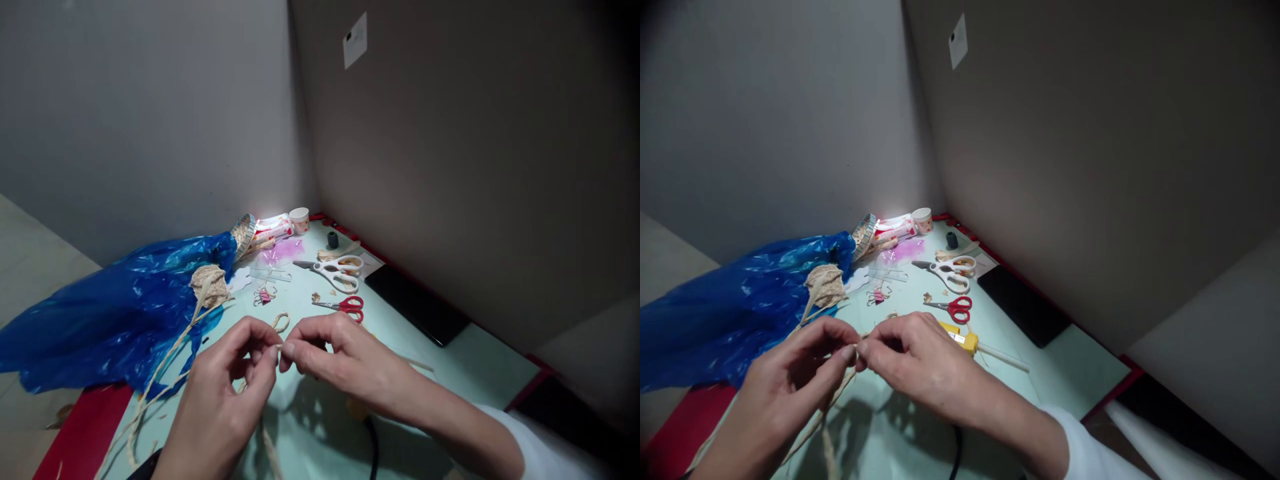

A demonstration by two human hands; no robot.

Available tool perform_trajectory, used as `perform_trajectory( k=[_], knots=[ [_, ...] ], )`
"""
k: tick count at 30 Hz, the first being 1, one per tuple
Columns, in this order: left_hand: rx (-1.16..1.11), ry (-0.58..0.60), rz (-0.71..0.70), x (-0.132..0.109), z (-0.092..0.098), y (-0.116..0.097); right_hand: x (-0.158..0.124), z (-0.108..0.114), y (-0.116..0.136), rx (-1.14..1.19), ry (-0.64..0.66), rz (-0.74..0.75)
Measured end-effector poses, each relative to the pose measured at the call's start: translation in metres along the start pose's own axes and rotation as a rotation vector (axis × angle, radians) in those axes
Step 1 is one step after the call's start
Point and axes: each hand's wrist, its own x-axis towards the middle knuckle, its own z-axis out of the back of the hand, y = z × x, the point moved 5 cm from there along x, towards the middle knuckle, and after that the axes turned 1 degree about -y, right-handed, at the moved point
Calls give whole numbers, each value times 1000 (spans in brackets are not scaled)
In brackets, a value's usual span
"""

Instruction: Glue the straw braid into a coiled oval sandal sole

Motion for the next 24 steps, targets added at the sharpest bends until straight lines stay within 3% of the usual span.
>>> perform_trajectory(
  k=[3, 6, 10, 13, 15, 19, 24],
  knots=[
    [24, -35, 6, 4, 6, 10, -13, 15, 1, -169, -179, 49],
    [-20, -73, 86, 7, 15, 26, -42, 30, -19, -390, -417, -8],
    [-100, -68, 173, 12, 25, 48, -74, 14, -67, -666, -358, -126],
    [-164, -2, 234, 15, 26, 62, -80, -2, -84, -816, -409, -60],
    [-209, 38, 264, 18, 26, 68, -77, -9, -85, -901, -433, -13],
    [-223, 39, 271, 24, 26, 75, -69, -16, -76, -971, -341, 41],
    [-183, 4, 266, 32, 22, 88, -67, -18, -76, -956, -299, -1]
  ],
)
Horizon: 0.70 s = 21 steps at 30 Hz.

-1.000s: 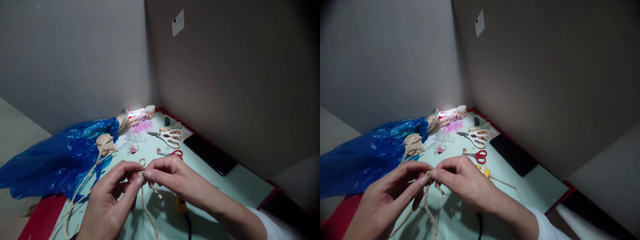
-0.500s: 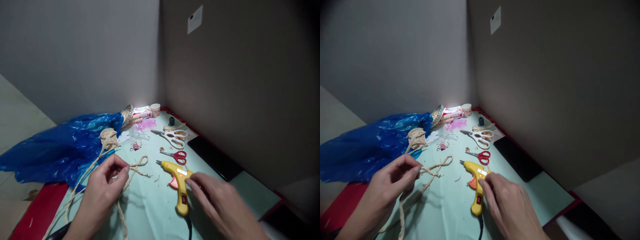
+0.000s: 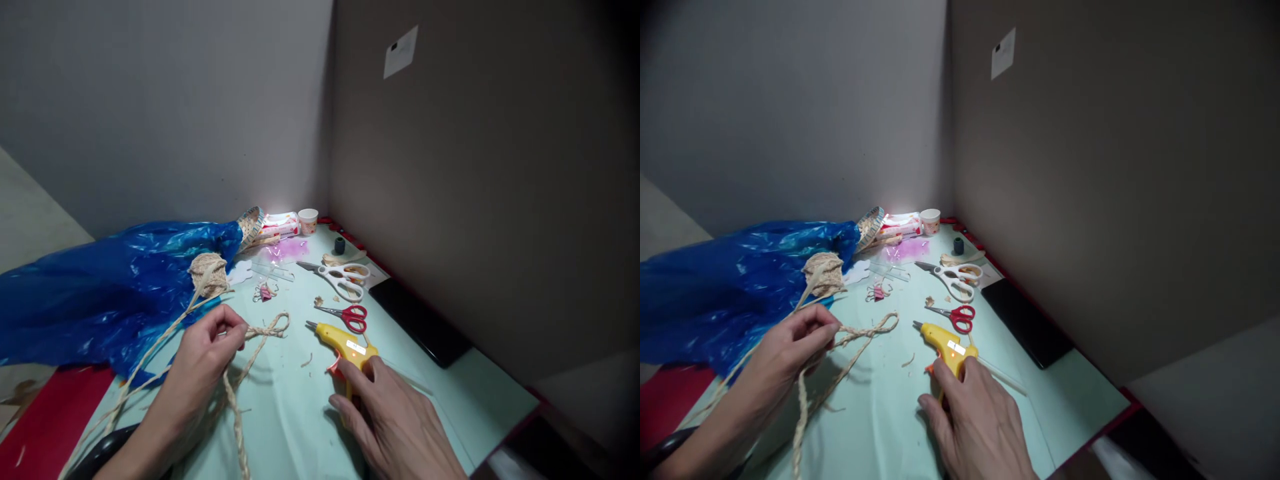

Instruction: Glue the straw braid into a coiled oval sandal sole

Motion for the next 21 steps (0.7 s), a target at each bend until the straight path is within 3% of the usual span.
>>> perform_trajectory(
  k=[6, 12, 17, 21],
  knots=[
    [-91, -4, 40, 2, -5, 11, 1, -3, 3, -18, -20, -35],
    [-209, -27, 128, -17, -1, 14, 12, 4, 13, -29, 23, -162],
    [-388, -88, 252, -35, 10, 36, 13, 2, 8, 93, 137, -313],
    [-428, -179, 253, -35, 25, 53, 14, 7, 1, 191, 137, -349]
  ],
)
